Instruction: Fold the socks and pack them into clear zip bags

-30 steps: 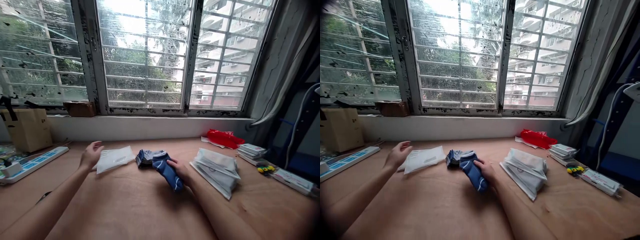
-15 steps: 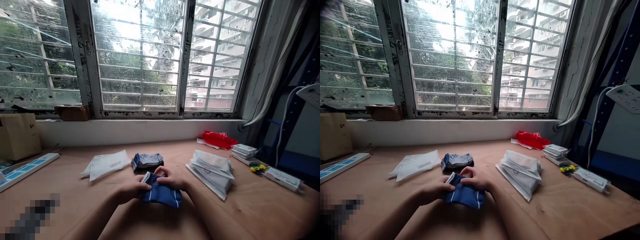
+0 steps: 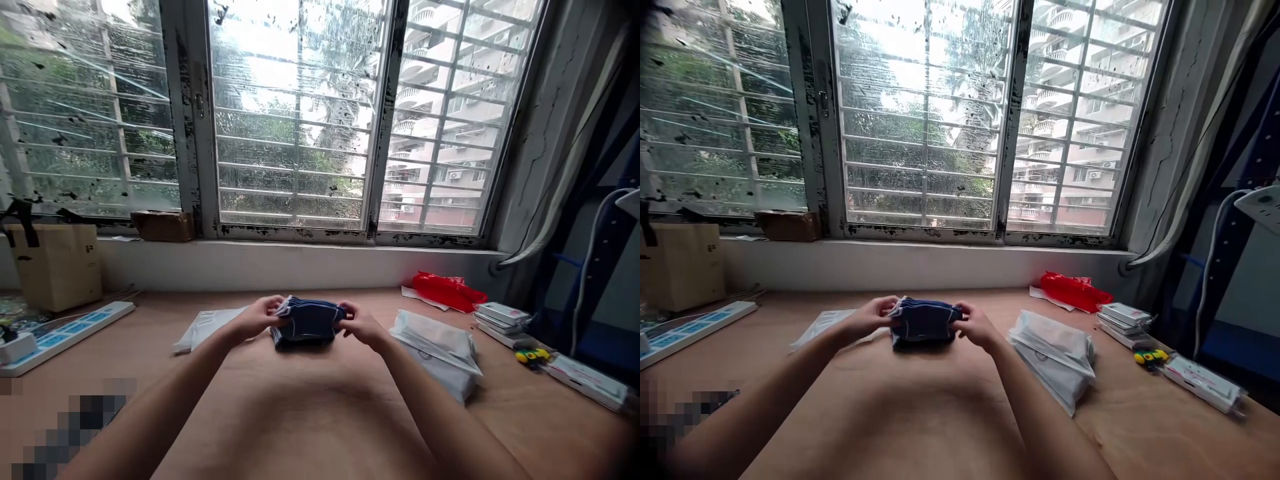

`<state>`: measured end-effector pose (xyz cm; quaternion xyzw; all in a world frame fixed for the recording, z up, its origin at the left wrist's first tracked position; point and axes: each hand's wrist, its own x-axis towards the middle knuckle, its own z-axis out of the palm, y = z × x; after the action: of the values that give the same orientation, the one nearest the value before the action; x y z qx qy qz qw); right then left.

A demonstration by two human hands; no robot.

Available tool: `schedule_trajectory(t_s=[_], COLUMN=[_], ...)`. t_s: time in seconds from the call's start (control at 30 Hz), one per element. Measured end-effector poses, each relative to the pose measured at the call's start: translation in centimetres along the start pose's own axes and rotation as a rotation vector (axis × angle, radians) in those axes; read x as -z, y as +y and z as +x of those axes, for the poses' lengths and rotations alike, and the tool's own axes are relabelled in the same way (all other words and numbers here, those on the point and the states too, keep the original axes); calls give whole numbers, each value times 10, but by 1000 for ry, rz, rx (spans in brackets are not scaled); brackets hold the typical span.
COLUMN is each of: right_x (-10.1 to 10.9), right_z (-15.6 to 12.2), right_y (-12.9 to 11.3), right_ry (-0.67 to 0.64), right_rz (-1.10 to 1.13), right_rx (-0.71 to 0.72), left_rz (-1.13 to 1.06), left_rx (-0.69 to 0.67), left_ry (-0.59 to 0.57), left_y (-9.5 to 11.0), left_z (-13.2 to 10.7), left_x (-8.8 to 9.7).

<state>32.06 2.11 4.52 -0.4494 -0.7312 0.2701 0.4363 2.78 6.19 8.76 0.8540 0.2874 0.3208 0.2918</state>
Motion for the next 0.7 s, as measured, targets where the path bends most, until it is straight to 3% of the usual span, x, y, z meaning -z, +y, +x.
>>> schedule_trajectory(t_s=[0.1,0.2,0.37,0.53,0.7], right_x=[0,-5,-17,-22,-23], right_z=[19,24,19,11,2], right_y=[1,3,15,28,18], right_ry=[180,255,201,121,108], right_rz=[-134,-313,-581,-729,-834], right_rx=[128,247,335,361,344], left_rz=[175,339,546,667,709], left_rx=[-100,-188,-241,-224,-212], left_ry=[158,226,226,148,138], left_y=[-17,-34,-61,-81,-70], left_z=[23,35,34,26,23], left_x=[8,7,-2,-4,-7])
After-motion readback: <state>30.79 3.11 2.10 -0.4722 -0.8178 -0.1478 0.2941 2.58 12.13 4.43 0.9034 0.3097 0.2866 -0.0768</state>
